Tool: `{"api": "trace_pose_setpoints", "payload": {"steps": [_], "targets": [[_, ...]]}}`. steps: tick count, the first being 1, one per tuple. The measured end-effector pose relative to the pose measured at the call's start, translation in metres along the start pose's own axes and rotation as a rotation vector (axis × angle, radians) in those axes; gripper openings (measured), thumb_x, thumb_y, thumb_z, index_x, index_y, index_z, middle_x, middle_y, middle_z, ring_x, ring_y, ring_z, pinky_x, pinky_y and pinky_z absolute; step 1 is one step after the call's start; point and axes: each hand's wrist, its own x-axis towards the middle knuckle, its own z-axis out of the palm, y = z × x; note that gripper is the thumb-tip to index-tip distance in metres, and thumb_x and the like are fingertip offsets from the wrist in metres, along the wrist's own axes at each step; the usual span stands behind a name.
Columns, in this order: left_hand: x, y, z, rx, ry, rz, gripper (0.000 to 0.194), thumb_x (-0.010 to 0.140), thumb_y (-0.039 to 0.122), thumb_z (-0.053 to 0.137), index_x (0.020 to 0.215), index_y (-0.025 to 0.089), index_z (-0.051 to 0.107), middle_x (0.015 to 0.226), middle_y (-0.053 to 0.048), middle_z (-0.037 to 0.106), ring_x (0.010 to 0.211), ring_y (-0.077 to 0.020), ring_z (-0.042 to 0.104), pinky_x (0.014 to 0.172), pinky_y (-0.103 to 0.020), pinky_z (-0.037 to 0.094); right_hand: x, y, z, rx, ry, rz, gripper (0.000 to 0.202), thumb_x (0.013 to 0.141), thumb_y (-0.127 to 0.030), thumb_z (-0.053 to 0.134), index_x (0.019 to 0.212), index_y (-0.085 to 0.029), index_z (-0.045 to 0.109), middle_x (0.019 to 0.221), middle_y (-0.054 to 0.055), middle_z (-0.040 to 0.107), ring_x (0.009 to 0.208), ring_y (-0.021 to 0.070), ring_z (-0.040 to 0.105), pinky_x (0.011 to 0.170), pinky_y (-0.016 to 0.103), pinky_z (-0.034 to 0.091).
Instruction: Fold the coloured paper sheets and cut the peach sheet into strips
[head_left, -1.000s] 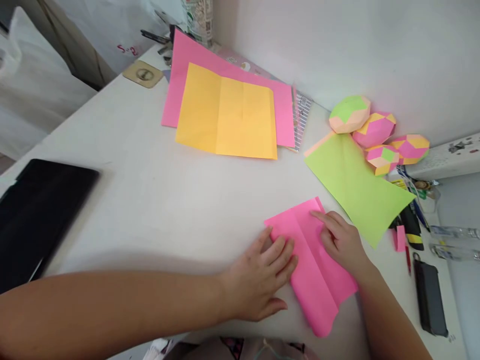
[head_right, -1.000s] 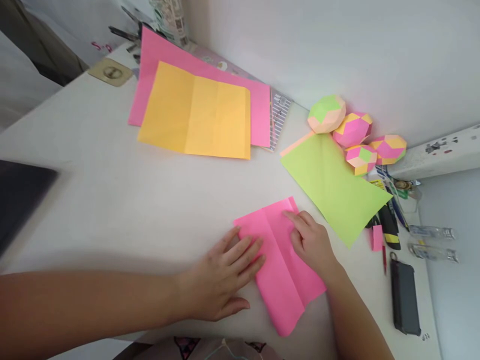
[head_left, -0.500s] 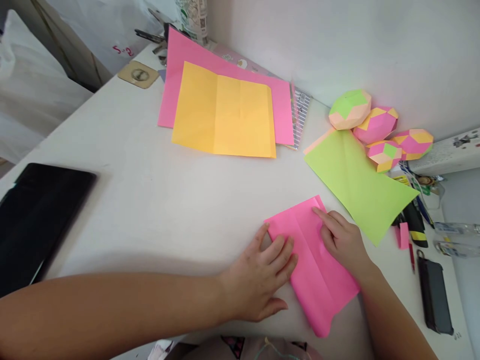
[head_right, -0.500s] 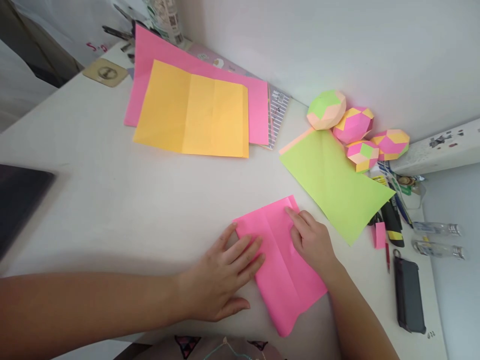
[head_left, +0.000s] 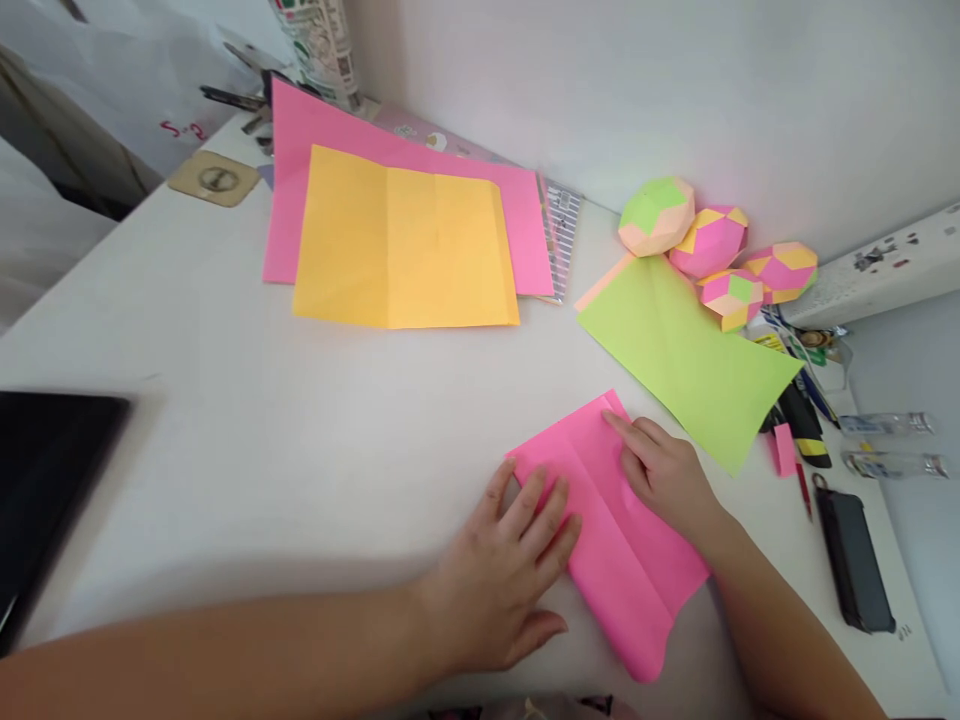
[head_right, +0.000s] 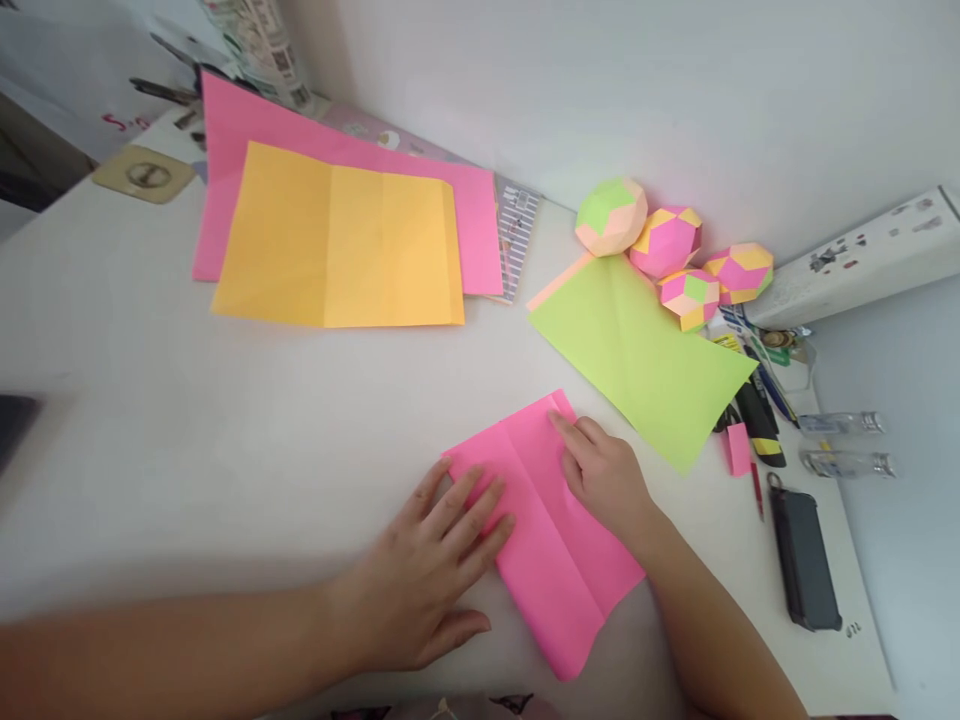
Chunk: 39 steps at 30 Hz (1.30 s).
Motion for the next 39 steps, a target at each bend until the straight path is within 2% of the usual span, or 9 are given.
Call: {"api": "trace_pose_setpoints", "payload": {"steps": [10,16,22,27,32,39], "targets": [[0.0004,0.0005,-0.0015,-0.009,-0.041,-0.010,0.067,0.090,0.061,0.030,0.138,0.016,0.041,0.145,-0.018,0.037,0.135,-0.0397,0.027,0.106,-0.064,0.010,-0.0011,-0.0020,0.0016,-0.041,-0.050,0.046,0.041,0.093,-0.012,0.035,0.131,-0.014,0.048,0.072,0.000,0.051,0.053,0.0096,0.044,0.048,0.022,0.037],[-0.0003,0.0005,-0.0005,-0.007,-0.031,-0.012,0.067,0.090,0.061,0.030,0.138,0.015,0.041,0.145,-0.018,0.038,0.134,-0.0407,0.028,0.106,-0.064,0.012,-0.0023,-0.0012,0.0023,-0.047,-0.093,0.083,0.043,0.091,-0.010,0.035,0.132,-0.014,0.048,0.075,0.001,0.052,0.054,0.0102,0.046,0.049,0.023,0.038],[-0.0003,0.0006,-0.0008,0.002,-0.049,-0.012,0.069,0.089,0.063,0.032,0.140,0.016,0.038,0.145,-0.018,0.038,0.135,-0.0403,0.027,0.106,-0.064,0.013,-0.0019,-0.0022,0.0016,-0.059,-0.111,0.088,0.041,0.092,-0.010,0.035,0.130,-0.009,0.049,0.074,0.002,0.053,0.053,0.0103,0.045,0.048,0.024,0.036],[-0.0001,0.0007,0.0005,0.001,-0.048,-0.013,0.069,0.089,0.063,0.031,0.139,0.015,0.039,0.145,-0.019,0.037,0.134,-0.0417,0.027,0.106,-0.064,0.013,-0.0011,-0.0021,0.0013,-0.100,-0.162,0.096,0.044,0.093,-0.013,0.033,0.135,-0.011,0.044,0.077,0.002,0.054,0.052,0.0101,0.042,0.047,0.024,0.032],[-0.0007,0.0004,0.0000,0.001,-0.065,-0.017,0.070,0.089,0.063,0.032,0.140,0.016,0.038,0.146,-0.018,0.035,0.134,-0.0420,0.027,0.105,-0.065,0.015,-0.0015,-0.0022,0.0015,-0.171,-0.264,0.127,0.055,0.086,-0.009,0.037,0.142,-0.015,0.036,0.083,0.004,0.055,0.051,0.0109,0.039,0.045,0.026,0.028],[-0.0025,0.0039,0.0009,0.072,-0.020,-0.057,0.071,0.089,0.063,0.033,0.136,0.011,0.043,0.142,-0.021,0.041,0.132,-0.0426,0.032,0.107,-0.059,0.018,0.0003,-0.0036,-0.0015,-0.251,-0.338,0.152,0.062,0.081,-0.005,0.038,0.142,-0.017,0.036,0.085,0.004,0.056,0.049,0.0107,0.037,0.044,0.026,0.024]]}}
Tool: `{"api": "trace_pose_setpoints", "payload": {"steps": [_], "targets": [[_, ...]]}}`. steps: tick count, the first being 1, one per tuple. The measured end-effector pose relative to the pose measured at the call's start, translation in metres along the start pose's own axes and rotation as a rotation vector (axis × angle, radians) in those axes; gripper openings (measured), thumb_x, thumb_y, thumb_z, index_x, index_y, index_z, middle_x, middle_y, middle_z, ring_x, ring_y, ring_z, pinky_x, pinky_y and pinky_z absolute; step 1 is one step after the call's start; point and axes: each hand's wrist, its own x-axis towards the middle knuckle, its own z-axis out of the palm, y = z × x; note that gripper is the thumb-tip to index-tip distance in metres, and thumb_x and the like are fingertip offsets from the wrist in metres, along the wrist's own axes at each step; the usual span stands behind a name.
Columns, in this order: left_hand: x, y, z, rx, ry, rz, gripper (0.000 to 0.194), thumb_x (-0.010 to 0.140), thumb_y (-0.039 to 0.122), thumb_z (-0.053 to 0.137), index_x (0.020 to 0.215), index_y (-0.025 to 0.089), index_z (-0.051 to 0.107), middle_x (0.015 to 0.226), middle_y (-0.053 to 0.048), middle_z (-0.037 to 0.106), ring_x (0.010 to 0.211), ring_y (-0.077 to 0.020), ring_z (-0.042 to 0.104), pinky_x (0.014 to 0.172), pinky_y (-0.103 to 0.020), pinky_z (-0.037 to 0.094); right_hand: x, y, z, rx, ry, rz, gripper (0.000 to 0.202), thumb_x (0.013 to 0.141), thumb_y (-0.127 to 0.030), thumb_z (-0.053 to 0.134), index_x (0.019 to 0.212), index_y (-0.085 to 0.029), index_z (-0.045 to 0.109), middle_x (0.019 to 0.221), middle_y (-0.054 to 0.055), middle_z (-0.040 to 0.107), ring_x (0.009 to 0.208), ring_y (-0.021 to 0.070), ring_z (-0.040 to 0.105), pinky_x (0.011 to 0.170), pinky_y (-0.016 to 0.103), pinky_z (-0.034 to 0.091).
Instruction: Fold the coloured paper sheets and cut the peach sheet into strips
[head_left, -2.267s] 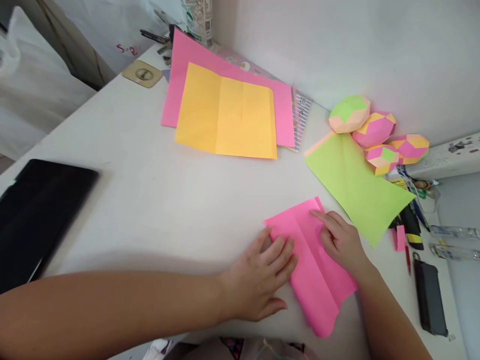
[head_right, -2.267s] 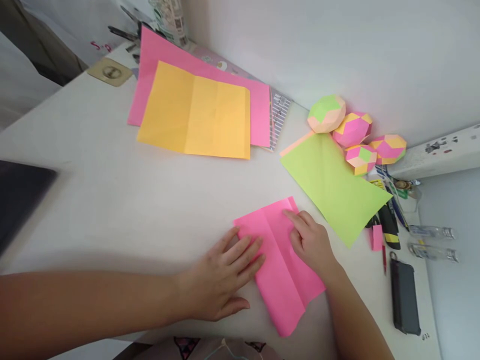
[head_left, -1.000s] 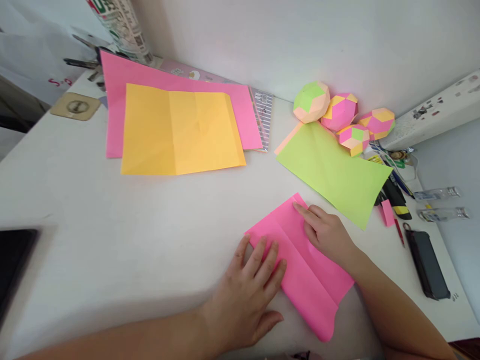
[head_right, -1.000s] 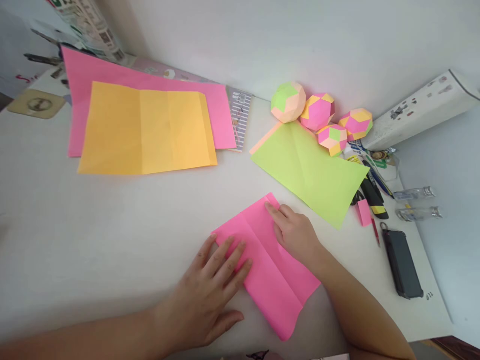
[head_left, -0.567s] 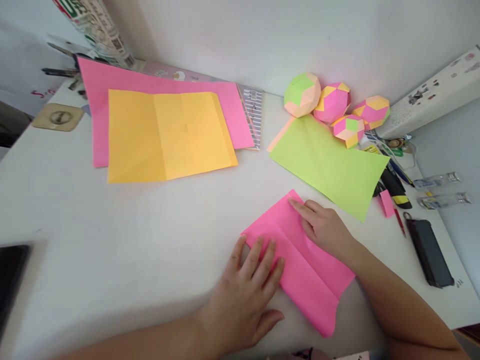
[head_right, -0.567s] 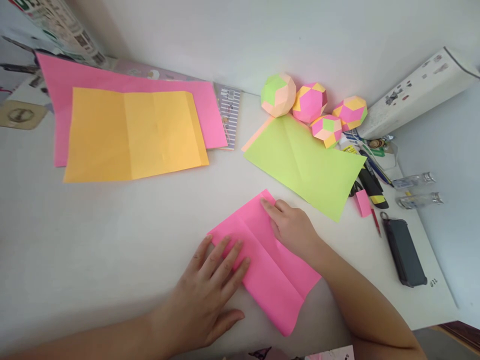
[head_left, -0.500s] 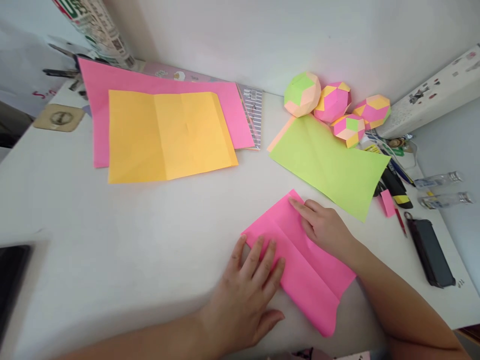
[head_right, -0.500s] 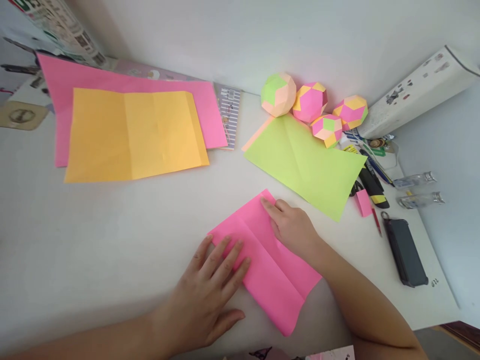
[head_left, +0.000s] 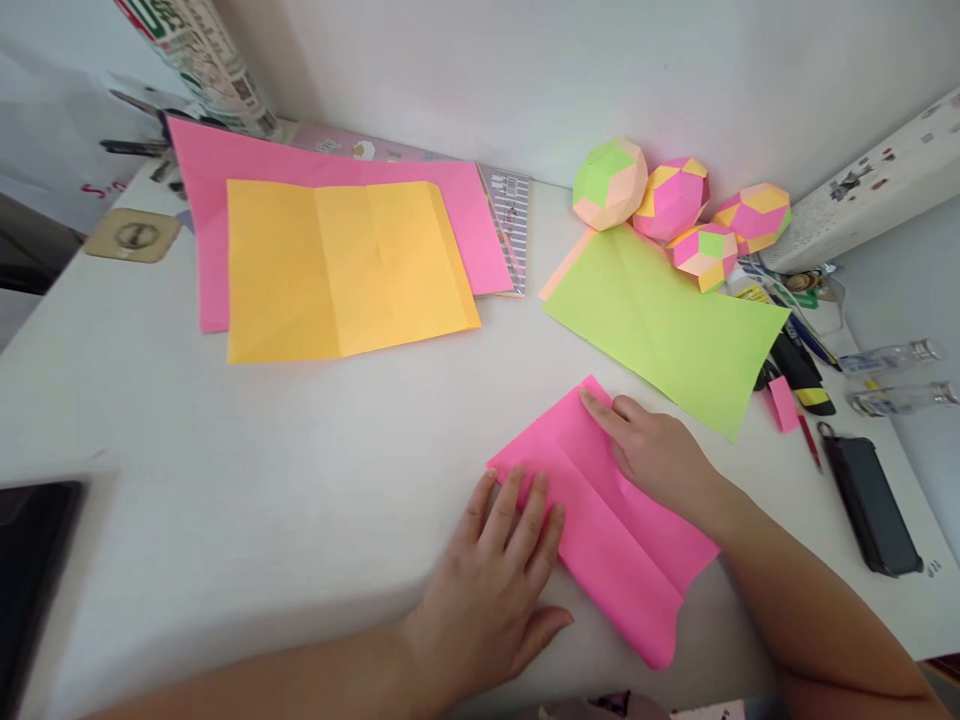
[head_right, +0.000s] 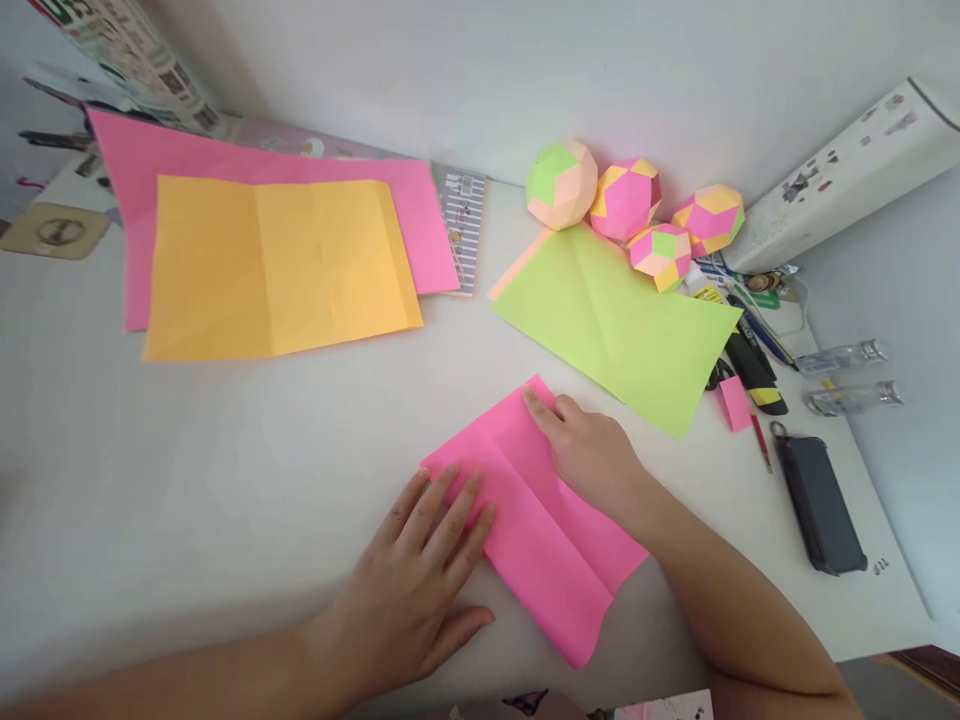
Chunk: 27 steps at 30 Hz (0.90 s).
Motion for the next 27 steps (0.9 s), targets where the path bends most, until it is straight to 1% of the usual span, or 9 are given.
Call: {"api": "trace_pose_setpoints", "payload": {"steps": [3,6,9,12,16,22,27], "targets": [[-0.001,0.004,0.000,0.070,0.059,-0.043,0.074,0.088,0.063,0.036,0.132,0.005,0.047,0.137,-0.027,0.045,0.128,-0.0435,0.038,0.105,-0.055,0.022,0.000,0.001,-0.003,-0.004,-0.021,-0.002,0.063,0.082,-0.006,0.038,0.143,-0.018,0.035,0.084,0.004,0.055,0.050,0.0112,0.038,0.043,0.026,0.023],[0.000,0.008,-0.001,0.115,0.095,-0.083,0.074,0.087,0.064,0.038,0.129,0.004,0.050,0.131,-0.026,0.051,0.123,-0.0426,0.044,0.102,-0.052,0.027,0.001,0.002,-0.006,-0.006,-0.024,-0.014,0.061,0.082,-0.006,0.038,0.142,-0.017,0.036,0.082,0.004,0.055,0.050,0.0112,0.037,0.043,0.026,0.023],[0.000,0.011,-0.003,0.143,0.086,-0.125,0.075,0.085,0.066,0.040,0.128,0.006,0.052,0.127,-0.024,0.055,0.120,-0.0423,0.049,0.098,-0.052,0.032,0.001,0.003,-0.006,-0.014,-0.007,-0.033,0.060,0.082,-0.005,0.037,0.141,-0.015,0.037,0.082,0.004,0.055,0.049,0.0111,0.035,0.043,0.026,0.022],[0.000,0.012,-0.005,0.154,0.055,-0.157,0.078,0.083,0.070,0.040,0.129,0.008,0.051,0.126,-0.024,0.055,0.119,-0.0438,0.048,0.095,-0.054,0.035,0.001,0.005,-0.005,-0.013,0.015,-0.045,0.062,0.081,-0.004,0.038,0.142,-0.017,0.036,0.081,0.003,0.054,0.047,0.0105,0.032,0.042,0.026,0.022],[-0.001,0.011,-0.005,0.150,0.051,-0.162,0.080,0.082,0.071,0.039,0.130,0.008,0.050,0.126,-0.024,0.055,0.121,-0.0443,0.046,0.096,-0.054,0.033,0.001,0.006,-0.004,-0.009,0.023,-0.055,0.063,0.080,-0.004,0.038,0.142,-0.017,0.035,0.079,0.003,0.053,0.047,0.0105,0.032,0.042,0.025,0.022],[-0.002,0.010,-0.004,0.154,0.078,-0.144,0.074,0.087,0.065,0.036,0.130,0.007,0.049,0.127,-0.022,0.054,0.123,-0.0394,0.045,0.103,-0.052,0.026,0.001,0.006,-0.004,-0.012,0.046,-0.088,0.063,0.078,-0.001,0.036,0.140,-0.012,0.035,0.077,0.002,0.052,0.047,0.0103,0.031,0.042,0.025,0.023],[-0.003,0.010,-0.004,0.154,0.067,-0.157,0.075,0.086,0.066,0.036,0.132,0.007,0.047,0.129,-0.023,0.052,0.124,-0.0424,0.044,0.102,-0.052,0.026,0.001,0.006,-0.002,-0.022,0.067,-0.104,0.065,0.076,0.001,0.036,0.140,-0.010,0.035,0.077,0.002,0.051,0.046,0.0099,0.028,0.042,0.025,0.023]]}}
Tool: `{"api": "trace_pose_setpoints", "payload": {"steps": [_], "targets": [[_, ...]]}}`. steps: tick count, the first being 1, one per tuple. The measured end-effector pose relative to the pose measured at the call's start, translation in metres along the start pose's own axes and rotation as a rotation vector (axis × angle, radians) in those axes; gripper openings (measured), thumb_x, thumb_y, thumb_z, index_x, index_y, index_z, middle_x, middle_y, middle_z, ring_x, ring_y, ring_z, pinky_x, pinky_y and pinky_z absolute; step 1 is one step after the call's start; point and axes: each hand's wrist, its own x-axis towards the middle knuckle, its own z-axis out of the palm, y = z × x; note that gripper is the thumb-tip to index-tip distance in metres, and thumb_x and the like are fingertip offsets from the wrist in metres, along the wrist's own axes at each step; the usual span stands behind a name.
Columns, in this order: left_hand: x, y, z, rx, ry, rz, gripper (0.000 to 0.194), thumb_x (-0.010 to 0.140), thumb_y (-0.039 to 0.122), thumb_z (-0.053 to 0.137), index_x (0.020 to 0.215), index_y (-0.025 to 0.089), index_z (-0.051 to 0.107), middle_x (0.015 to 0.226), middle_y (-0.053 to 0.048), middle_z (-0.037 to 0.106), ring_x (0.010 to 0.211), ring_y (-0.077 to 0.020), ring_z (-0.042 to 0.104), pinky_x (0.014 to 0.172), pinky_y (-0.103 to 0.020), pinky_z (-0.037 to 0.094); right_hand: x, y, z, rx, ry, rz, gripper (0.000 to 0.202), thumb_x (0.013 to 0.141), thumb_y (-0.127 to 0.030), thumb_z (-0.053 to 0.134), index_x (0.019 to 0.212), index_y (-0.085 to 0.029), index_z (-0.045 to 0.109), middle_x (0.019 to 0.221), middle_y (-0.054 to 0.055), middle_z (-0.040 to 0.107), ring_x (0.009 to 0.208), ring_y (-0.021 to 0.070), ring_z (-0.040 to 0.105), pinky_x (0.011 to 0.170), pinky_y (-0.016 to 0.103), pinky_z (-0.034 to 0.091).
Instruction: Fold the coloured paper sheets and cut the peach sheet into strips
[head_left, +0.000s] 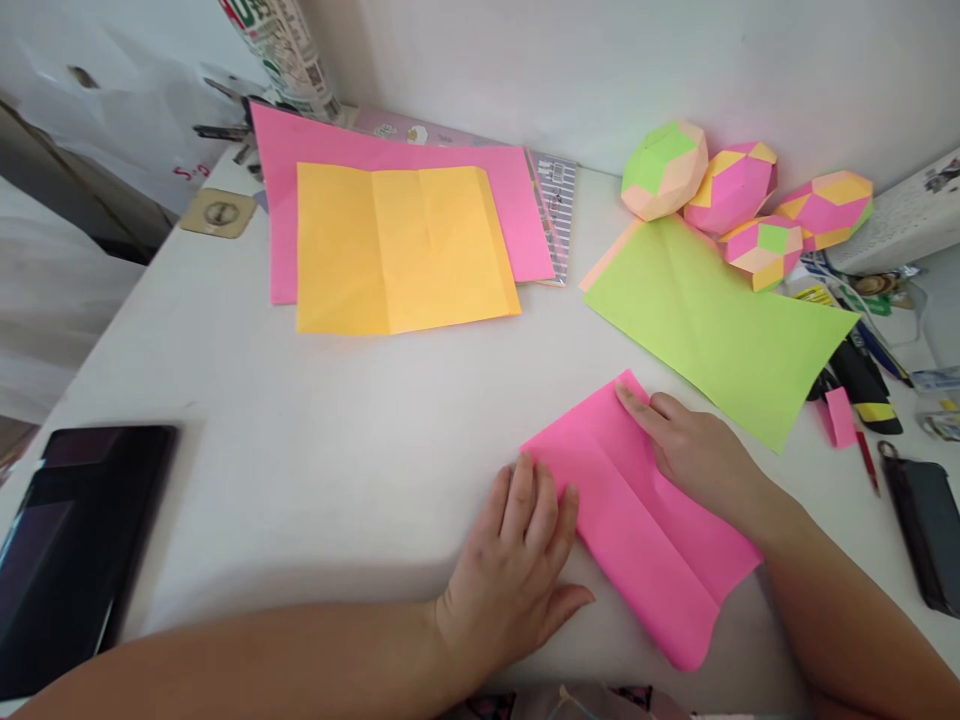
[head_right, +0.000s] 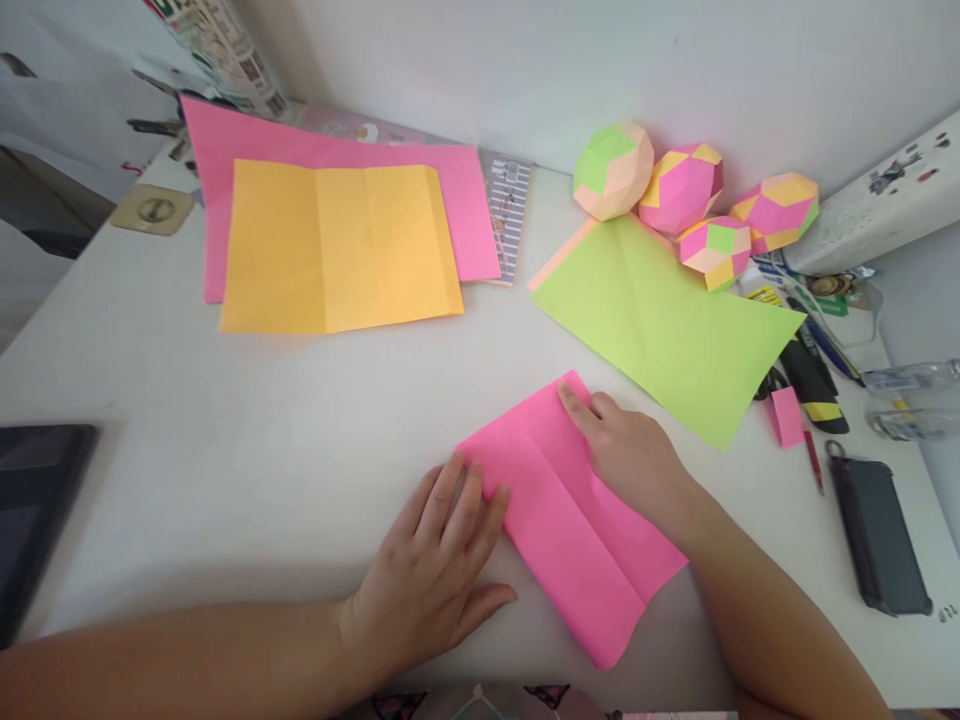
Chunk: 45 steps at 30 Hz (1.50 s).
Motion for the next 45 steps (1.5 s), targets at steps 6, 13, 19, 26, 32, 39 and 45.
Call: {"api": "trace_pose_setpoints", "payload": {"steps": [6,13,19,26,32,39,45], "targets": [[0.002,-0.001,-0.002,-0.003,-0.020,0.001,0.076,0.085,0.068,0.036,0.131,0.008,0.049,0.128,-0.023,0.053,0.122,-0.0444,0.045,0.098,-0.053,0.030,-0.001,0.000,0.000,0.007,-0.019,0.001,0.064,0.078,0.001,0.034,0.142,-0.010,0.031,0.078,0.003,0.051,0.049,0.0112,0.033,0.044,0.026,0.026],[0.002,0.000,0.000,-0.019,0.007,-0.010,0.077,0.083,0.068,0.041,0.130,0.008,0.050,0.127,-0.022,0.054,0.121,-0.0433,0.046,0.097,-0.052,0.033,0.000,-0.003,0.000,-0.036,-0.075,0.031,0.064,0.078,0.000,0.036,0.141,-0.008,0.033,0.082,0.005,0.053,0.050,0.0114,0.034,0.045,0.026,0.026],[0.009,-0.011,0.007,-0.103,0.102,0.073,0.067,0.088,0.061,0.038,0.128,0.008,0.052,0.135,-0.019,0.050,0.132,-0.0374,0.035,0.110,-0.051,0.023,0.003,-0.010,-0.005,-0.053,-0.202,0.090,0.067,0.078,0.000,0.037,0.144,-0.010,0.029,0.090,0.007,0.054,0.052,0.0116,0.038,0.046,0.026,0.024],[0.020,-0.022,0.010,-0.193,0.006,0.337,0.068,0.091,0.057,0.036,0.138,0.008,0.040,0.148,-0.018,0.034,0.140,-0.0335,0.022,0.113,-0.047,0.018,0.003,-0.010,-0.007,-0.043,-0.230,0.084,0.069,0.077,0.002,0.037,0.144,-0.011,0.029,0.089,0.008,0.054,0.053,0.0117,0.039,0.048,0.026,0.023],[0.020,-0.022,0.011,-0.216,-0.020,0.347,0.071,0.090,0.057,0.039,0.139,0.006,0.038,0.149,-0.022,0.029,0.141,-0.0356,0.017,0.113,-0.048,0.020,0.002,-0.008,-0.006,-0.035,-0.212,0.068,0.074,0.074,0.004,0.038,0.145,-0.012,0.027,0.088,0.007,0.054,0.052,0.0111,0.037,0.048,0.026,0.022],[0.020,-0.022,0.012,-0.221,-0.039,0.353,0.073,0.090,0.058,0.039,0.140,0.005,0.036,0.150,-0.023,0.024,0.141,-0.0366,0.015,0.113,-0.049,0.018,0.002,-0.008,-0.006,-0.026,-0.233,0.081,0.074,0.075,0.003,0.039,0.146,-0.012,0.026,0.090,0.008,0.055,0.053,0.0116,0.038,0.048,0.026,0.022],[0.019,-0.022,0.014,-0.249,-0.063,0.338,0.074,0.090,0.059,0.037,0.140,0.004,0.034,0.151,-0.024,0.020,0.141,-0.0382,0.011,0.112,-0.052,0.018,0.004,-0.006,-0.003,-0.045,-0.197,0.066,0.069,0.076,0.003,0.037,0.144,-0.010,0.030,0.089,0.007,0.055,0.053,0.0124,0.038,0.048,0.026,0.023]]}}
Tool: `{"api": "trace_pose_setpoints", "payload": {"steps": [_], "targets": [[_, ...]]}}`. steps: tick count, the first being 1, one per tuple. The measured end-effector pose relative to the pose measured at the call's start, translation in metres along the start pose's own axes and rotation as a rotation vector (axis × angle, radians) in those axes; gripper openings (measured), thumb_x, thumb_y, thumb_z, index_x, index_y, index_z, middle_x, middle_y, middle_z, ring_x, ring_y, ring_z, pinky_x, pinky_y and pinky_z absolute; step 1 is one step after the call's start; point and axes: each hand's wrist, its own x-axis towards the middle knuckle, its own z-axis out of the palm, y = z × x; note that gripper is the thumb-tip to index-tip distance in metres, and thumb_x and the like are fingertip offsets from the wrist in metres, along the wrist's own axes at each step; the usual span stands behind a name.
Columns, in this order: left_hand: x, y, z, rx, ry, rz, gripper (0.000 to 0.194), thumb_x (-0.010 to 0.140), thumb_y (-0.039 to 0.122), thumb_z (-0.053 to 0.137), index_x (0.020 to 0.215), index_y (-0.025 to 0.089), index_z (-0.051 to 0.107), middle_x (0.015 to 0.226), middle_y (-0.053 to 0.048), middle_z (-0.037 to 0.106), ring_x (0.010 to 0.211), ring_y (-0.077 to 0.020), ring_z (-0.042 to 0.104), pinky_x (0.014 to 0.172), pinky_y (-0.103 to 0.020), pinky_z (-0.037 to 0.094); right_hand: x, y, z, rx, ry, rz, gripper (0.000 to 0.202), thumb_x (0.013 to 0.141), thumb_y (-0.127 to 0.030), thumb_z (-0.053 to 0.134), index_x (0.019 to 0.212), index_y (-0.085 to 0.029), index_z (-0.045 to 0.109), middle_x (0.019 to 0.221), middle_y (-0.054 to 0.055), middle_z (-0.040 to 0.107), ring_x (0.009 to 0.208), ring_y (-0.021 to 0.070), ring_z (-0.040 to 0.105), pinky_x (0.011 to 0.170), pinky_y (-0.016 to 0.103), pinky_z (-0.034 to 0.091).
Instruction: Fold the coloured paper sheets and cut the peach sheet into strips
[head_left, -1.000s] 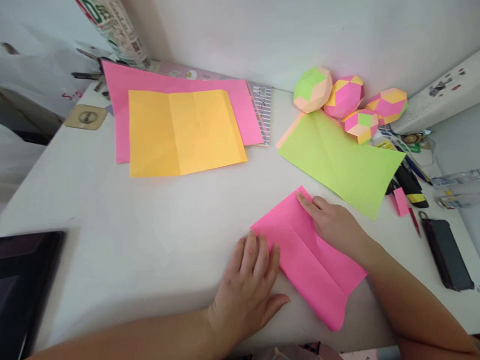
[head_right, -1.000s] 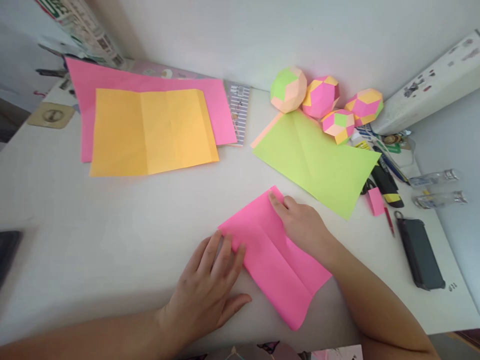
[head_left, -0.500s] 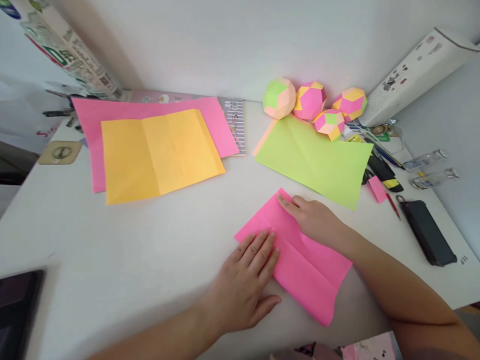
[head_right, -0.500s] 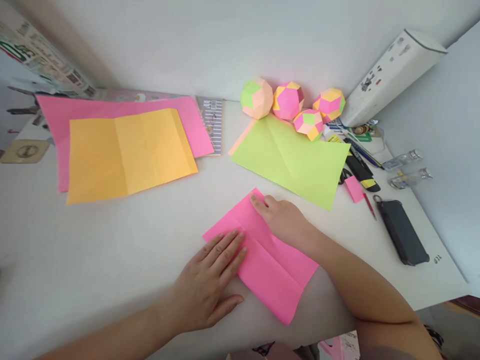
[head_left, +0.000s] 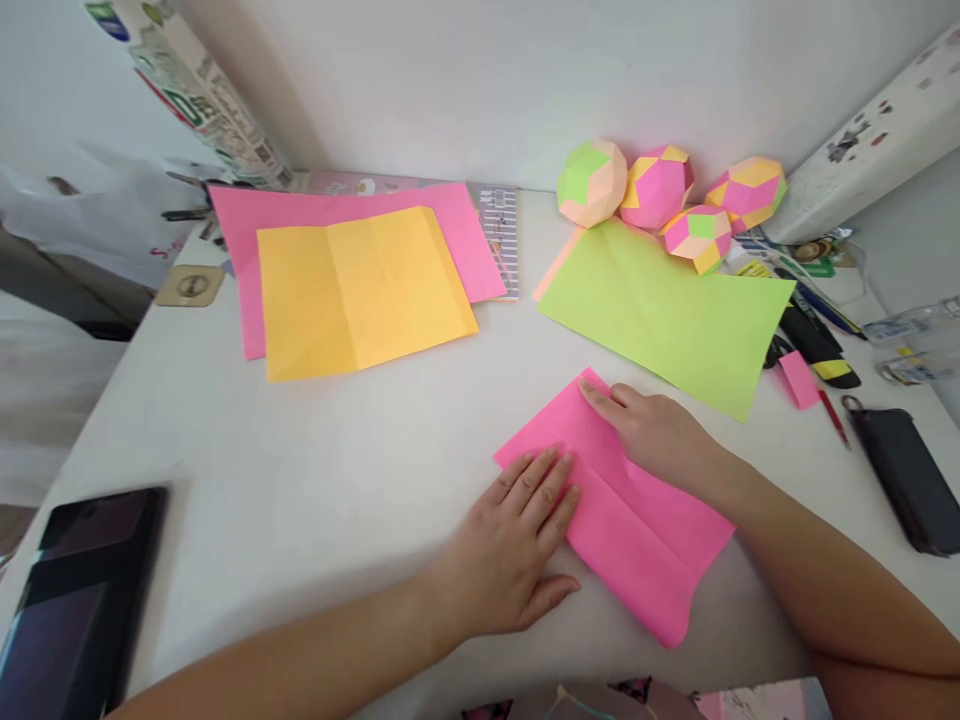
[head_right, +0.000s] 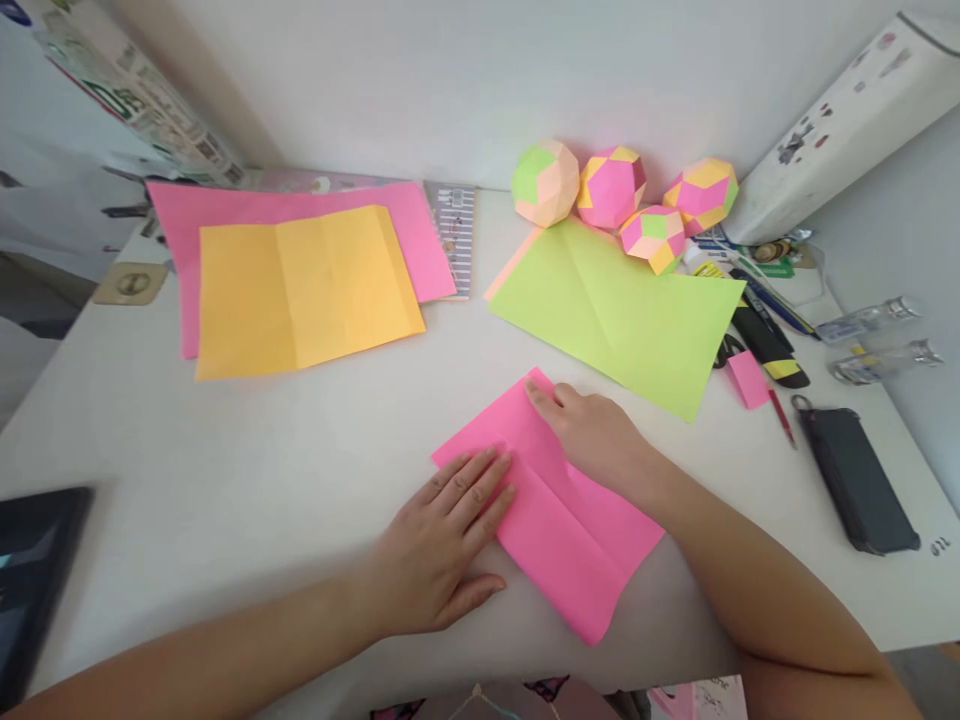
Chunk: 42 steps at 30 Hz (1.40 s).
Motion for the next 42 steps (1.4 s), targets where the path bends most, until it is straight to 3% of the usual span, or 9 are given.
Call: {"api": "trace_pose_setpoints", "payload": {"steps": [11,24,28,32,37,42], "targets": [[-0.004,0.008,-0.001,0.088,-0.029,-0.120,0.079,0.087,0.067,0.032,0.140,0.007,0.034,0.149,-0.026,0.025,0.138,-0.0449,0.015,0.109,-0.056,0.019,0.001,0.001,-0.001,-0.006,0.063,-0.018,0.064,0.077,0.001,0.036,0.140,-0.009,0.035,0.085,0.007,0.056,0.050,0.0111,0.034,0.048,0.025,0.023],[-0.005,0.016,-0.007,0.202,-0.058,-0.193,0.084,0.083,0.072,0.034,0.139,0.009,0.035,0.144,-0.026,0.034,0.133,-0.0477,0.028,0.106,-0.060,0.022,0.001,0.001,-0.002,0.021,0.002,0.002,0.066,0.078,0.000,0.034,0.143,-0.009,0.031,0.087,0.007,0.054,0.050,0.0120,0.033,0.047,0.027,0.022],[-0.005,0.020,-0.007,0.261,-0.056,-0.246,0.089,0.080,0.075,0.036,0.137,0.008,0.040,0.138,-0.027,0.042,0.128,-0.0466,0.037,0.104,-0.058,0.027,0.001,0.001,-0.001,0.028,-0.013,0.011,0.065,0.079,0.001,0.034,0.143,-0.009,0.029,0.086,0.007,0.054,0.050,0.0117,0.033,0.047,0.026,0.022],[-0.006,0.025,-0.007,0.379,-0.038,-0.332,0.098,0.075,0.080,0.037,0.130,0.000,0.048,0.126,-0.029,0.053,0.118,-0.0436,0.048,0.097,-0.052,0.038,0.001,0.001,-0.001,0.016,-0.015,0.007,0.066,0.078,0.001,0.037,0.143,-0.010,0.031,0.088,0.007,0.054,0.052,0.0116,0.037,0.048,0.026,0.023],[-0.005,0.027,-0.011,0.472,0.011,-0.331,0.102,0.068,0.081,0.048,0.116,-0.008,0.059,0.115,-0.030,0.059,0.109,-0.0423,0.053,0.092,-0.049,0.042,0.001,-0.002,-0.005,0.006,-0.054,0.023,0.068,0.077,0.002,0.037,0.144,-0.012,0.029,0.091,0.008,0.055,0.053,0.0122,0.040,0.048,0.027,0.024],[-0.004,0.027,-0.015,0.511,-0.035,-0.326,0.096,0.067,0.080,0.051,0.113,-0.003,0.064,0.113,-0.027,0.061,0.104,-0.0388,0.056,0.086,-0.046,0.045,-0.001,-0.003,-0.007,0.016,-0.076,0.034,0.071,0.077,0.002,0.037,0.145,-0.013,0.028,0.091,0.008,0.055,0.054,0.0126,0.042,0.048,0.027,0.023]]}}
